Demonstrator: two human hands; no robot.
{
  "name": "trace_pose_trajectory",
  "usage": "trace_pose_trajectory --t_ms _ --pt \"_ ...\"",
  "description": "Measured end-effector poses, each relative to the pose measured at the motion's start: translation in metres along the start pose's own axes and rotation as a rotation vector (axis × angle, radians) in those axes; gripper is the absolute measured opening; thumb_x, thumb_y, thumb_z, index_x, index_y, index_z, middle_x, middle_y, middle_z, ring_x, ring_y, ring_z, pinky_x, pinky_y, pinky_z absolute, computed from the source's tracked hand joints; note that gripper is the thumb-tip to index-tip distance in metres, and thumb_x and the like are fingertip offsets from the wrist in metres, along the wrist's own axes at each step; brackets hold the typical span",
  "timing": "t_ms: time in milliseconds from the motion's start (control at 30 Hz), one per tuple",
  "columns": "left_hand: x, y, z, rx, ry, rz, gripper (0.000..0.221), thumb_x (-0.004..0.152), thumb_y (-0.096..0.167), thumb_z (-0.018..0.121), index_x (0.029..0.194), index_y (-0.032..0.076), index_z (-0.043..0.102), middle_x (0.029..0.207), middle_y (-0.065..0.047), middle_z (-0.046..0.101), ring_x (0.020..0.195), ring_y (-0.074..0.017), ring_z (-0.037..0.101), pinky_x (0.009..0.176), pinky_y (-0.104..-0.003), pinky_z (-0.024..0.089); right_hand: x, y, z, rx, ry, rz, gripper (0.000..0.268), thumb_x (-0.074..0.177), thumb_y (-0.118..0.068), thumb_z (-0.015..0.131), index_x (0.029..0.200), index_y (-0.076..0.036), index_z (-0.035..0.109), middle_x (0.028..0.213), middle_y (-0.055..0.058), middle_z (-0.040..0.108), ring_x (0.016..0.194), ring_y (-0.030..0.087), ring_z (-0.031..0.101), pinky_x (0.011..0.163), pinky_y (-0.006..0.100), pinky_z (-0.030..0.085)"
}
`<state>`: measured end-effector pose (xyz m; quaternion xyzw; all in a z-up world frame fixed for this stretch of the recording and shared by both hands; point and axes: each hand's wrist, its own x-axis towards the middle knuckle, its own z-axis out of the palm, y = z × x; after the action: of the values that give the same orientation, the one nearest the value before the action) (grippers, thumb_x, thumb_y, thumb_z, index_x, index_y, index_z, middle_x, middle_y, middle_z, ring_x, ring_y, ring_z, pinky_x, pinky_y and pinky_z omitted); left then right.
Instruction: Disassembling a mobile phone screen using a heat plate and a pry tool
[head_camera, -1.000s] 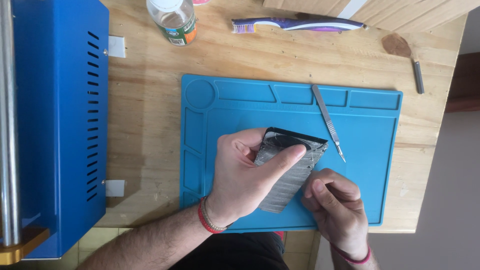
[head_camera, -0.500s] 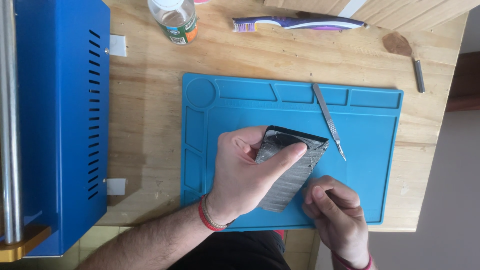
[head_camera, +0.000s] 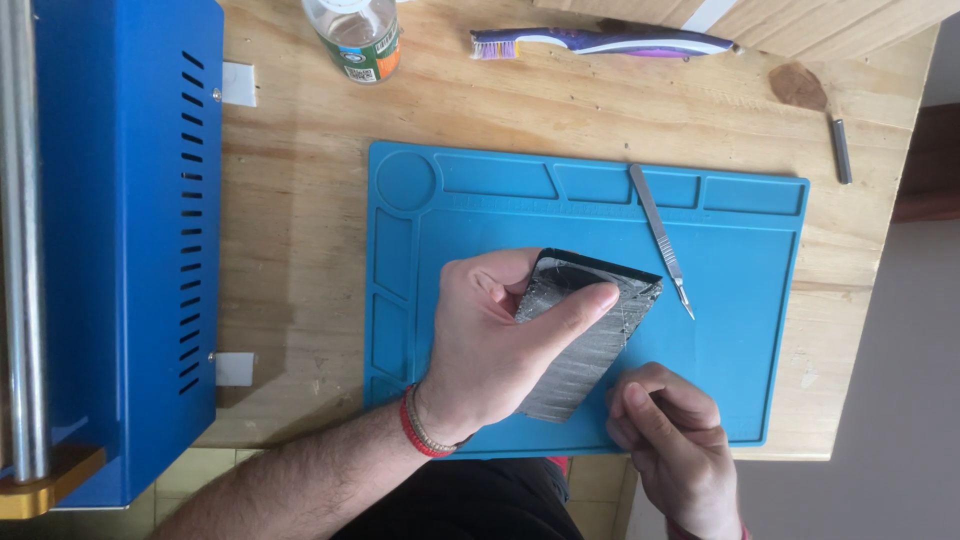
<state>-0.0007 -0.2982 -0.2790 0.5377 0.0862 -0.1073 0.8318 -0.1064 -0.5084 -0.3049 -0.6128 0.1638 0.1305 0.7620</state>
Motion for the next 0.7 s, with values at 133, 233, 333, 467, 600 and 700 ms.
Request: trace_pose_trajectory --t_ms 133,233,333,467,600,700 --pt "0.000 -0.001 -0.001 -0.004 -0.007 0.000 0.010 0.098 0.017 0.083 0.096 0.007 0.084 0.084 0.009 0.073 0.081 -0.0003 0.058 0.069 -0.022 0.050 -0.004 0.003 -0.003 0.023 -0.002 0.021 0.023 0.108 -0.003 0.060 0.087 0.006 0.066 0.075 0.010 0.050 0.062 0.017 0.038 0.054 0.031 0.030" --pt "0.000 0.001 -0.003 0.005 -0.034 0.004 0.013 0.097 0.018 0.083 0.101 0.006 0.085 0.087 0.005 0.078 0.082 -0.0017 0.062 0.070 -0.022 0.053 0.003 -0.005 0.003 0.063 -0.025 -0.005 0.023 0.109 -0.006 0.059 0.088 0.004 0.062 0.081 0.012 0.051 0.065 0.018 0.037 0.051 0.030 0.024" --pt "-0.002 0.002 -0.002 -0.042 -0.027 -0.022 0.016 0.091 0.018 0.088 0.098 0.006 0.079 0.083 0.003 0.076 0.073 -0.0017 0.062 0.063 -0.021 0.051 0.018 -0.017 0.000 0.042 -0.110 -0.073 0.058 0.105 -0.040 0.073 0.139 0.003 0.054 0.141 0.010 0.061 0.059 0.011 0.029 0.052 0.026 0.021" --pt "-0.004 0.017 -0.002 -0.077 -0.042 -0.056 0.041 0.090 0.012 0.088 0.121 0.011 0.062 0.088 -0.006 0.083 0.073 -0.0051 0.073 0.064 -0.021 0.056 0.040 -0.038 0.023 -0.084 -0.166 -0.270 0.077 0.102 -0.046 0.077 0.155 0.003 0.049 0.154 0.017 0.061 0.058 0.008 0.028 0.056 0.026 0.025" --pt "-0.007 0.028 -0.005 0.327 -0.044 -0.052 0.057 0.084 0.034 0.087 0.121 0.020 0.045 0.070 0.005 0.074 0.067 -0.0082 0.066 0.068 -0.025 0.050 0.058 -0.066 0.055 -0.288 -0.149 -0.369 0.049 0.103 -0.036 0.073 0.130 0.004 0.065 0.117 0.010 0.067 0.087 0.018 0.048 0.081 0.033 0.040" --pt "-0.011 0.050 -0.019 0.545 -0.170 0.216 0.066 0.086 0.036 0.076 0.136 0.013 0.039 0.101 -0.001 0.078 0.099 -0.0195 0.078 0.099 -0.035 0.050 0.063 -0.070 0.056 -0.365 -0.106 -0.381 0.015 0.103 -0.017 0.071 0.112 -0.005 0.071 0.116 0.016 0.072 0.111 0.026 0.068 0.100 0.037 0.055"
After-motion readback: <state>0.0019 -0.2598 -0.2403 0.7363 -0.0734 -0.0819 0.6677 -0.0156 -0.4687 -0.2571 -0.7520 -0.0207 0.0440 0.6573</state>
